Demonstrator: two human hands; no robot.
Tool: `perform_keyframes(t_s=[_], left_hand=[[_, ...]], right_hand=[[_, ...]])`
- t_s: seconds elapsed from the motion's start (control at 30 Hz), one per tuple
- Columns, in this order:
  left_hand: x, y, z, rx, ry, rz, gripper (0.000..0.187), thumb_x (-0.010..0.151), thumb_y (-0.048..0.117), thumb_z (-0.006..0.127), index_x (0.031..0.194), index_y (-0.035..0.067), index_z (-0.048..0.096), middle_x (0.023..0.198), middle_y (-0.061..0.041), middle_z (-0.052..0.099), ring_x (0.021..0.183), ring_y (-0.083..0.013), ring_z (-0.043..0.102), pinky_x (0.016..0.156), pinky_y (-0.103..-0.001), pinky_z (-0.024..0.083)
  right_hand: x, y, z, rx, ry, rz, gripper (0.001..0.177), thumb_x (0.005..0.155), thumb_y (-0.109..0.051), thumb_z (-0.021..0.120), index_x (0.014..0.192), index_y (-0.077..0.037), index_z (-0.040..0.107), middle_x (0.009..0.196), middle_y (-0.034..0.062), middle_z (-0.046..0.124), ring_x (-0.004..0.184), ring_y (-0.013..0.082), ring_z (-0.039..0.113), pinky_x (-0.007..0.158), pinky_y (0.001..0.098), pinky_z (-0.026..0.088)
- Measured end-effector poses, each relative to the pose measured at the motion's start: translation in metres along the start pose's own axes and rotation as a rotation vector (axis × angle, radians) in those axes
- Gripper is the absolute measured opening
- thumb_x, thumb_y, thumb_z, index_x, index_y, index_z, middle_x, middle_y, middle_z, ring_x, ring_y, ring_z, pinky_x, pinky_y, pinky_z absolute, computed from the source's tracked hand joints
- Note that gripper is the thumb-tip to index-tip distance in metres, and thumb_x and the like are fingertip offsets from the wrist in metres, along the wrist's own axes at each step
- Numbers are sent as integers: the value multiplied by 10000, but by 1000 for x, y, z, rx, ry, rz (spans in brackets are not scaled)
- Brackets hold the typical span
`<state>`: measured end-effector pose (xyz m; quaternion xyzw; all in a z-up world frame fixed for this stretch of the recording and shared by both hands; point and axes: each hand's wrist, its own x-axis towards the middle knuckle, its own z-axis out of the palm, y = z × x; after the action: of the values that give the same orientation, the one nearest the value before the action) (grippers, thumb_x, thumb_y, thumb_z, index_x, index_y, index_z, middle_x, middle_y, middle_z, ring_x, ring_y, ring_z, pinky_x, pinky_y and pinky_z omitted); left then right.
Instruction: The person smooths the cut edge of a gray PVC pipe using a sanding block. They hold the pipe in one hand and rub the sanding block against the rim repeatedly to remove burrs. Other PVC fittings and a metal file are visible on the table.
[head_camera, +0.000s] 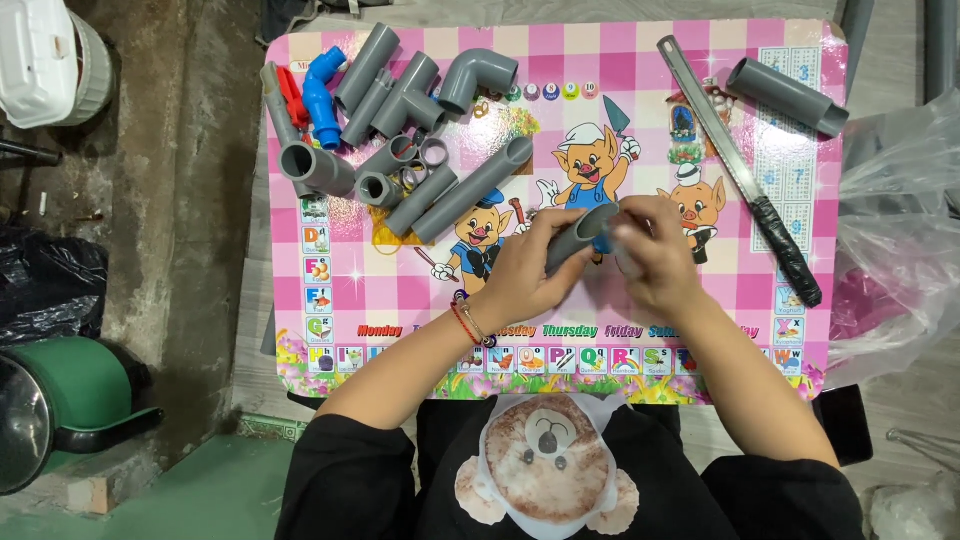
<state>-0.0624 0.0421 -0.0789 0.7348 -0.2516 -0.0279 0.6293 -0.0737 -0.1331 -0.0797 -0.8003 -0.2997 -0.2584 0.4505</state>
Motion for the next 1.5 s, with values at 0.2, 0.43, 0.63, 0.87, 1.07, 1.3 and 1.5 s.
perform_keyframes(t_s=[0.2, 0.43, 0.63, 0.87, 1.07, 1.3, 1.5], left_hand=[[1, 2, 0, 6, 10, 22, 268, 822, 196, 543, 1043, 69, 462, 773, -135, 620, 664, -298, 622, 528, -318, 496], [2, -1, -2, 11, -4, 70, 268, 793, 139, 521, 1042, 63, 457, 735, -148, 614, 627, -308, 618, 500, -317, 489], [0, 7, -1, 53, -45, 87, 267, 780, 128, 532, 1027, 59, 458, 699, -144, 603, 603, -304, 613, 478, -313, 489], [1, 5, 0, 6, -36, 128, 262, 790, 116, 526, 1036, 49, 470, 705, -150, 611, 582, -299, 610, 458, -307, 484], [2, 13, -3, 6, -20, 142, 257, 792, 129, 534, 1028, 46, 473, 691, -148, 607, 581, -294, 610, 446, -295, 477], [-1, 0, -1, 20, -21, 177, 279, 777, 103, 521, 1041, 30, 467, 680, -170, 594, 568, -324, 595, 445, -325, 483], [4, 6, -3, -27, -25, 166, 261, 809, 161, 509, 1035, 36, 470, 683, -153, 599, 554, -274, 598, 434, -291, 469]], right_hand=[[16, -3, -10, -285, -8, -17, 305, 849, 9, 418, 997, -136, 642, 1005, 133, 382, 909, 304, 319, 842, 382, 339], [23, -3, -11, -259, -2, -124, 287, 878, -106, 403, 930, -185, 673, 971, 147, 407, 883, 297, 363, 835, 421, 331], [27, -12, -8, -252, 16, -155, 340, 900, -327, 338, 902, -263, 672, 968, 126, 421, 896, 275, 328, 849, 410, 293], [27, -9, -15, -300, 44, -160, 311, 908, -279, 368, 900, -249, 677, 985, 139, 424, 884, 294, 337, 842, 409, 308], [28, -6, -18, -303, 60, -152, 290, 890, -175, 400, 897, -276, 673, 990, 122, 426, 902, 276, 327, 858, 396, 301], [33, -20, -2, -277, 62, -178, 284, 896, -221, 419, 857, -345, 671, 1005, 83, 457, 917, 244, 338, 861, 385, 286], [18, -4, -11, -271, 76, -149, 243, 888, -233, 445, 834, -258, 681, 1021, 140, 472, 902, 313, 335, 848, 429, 305]])
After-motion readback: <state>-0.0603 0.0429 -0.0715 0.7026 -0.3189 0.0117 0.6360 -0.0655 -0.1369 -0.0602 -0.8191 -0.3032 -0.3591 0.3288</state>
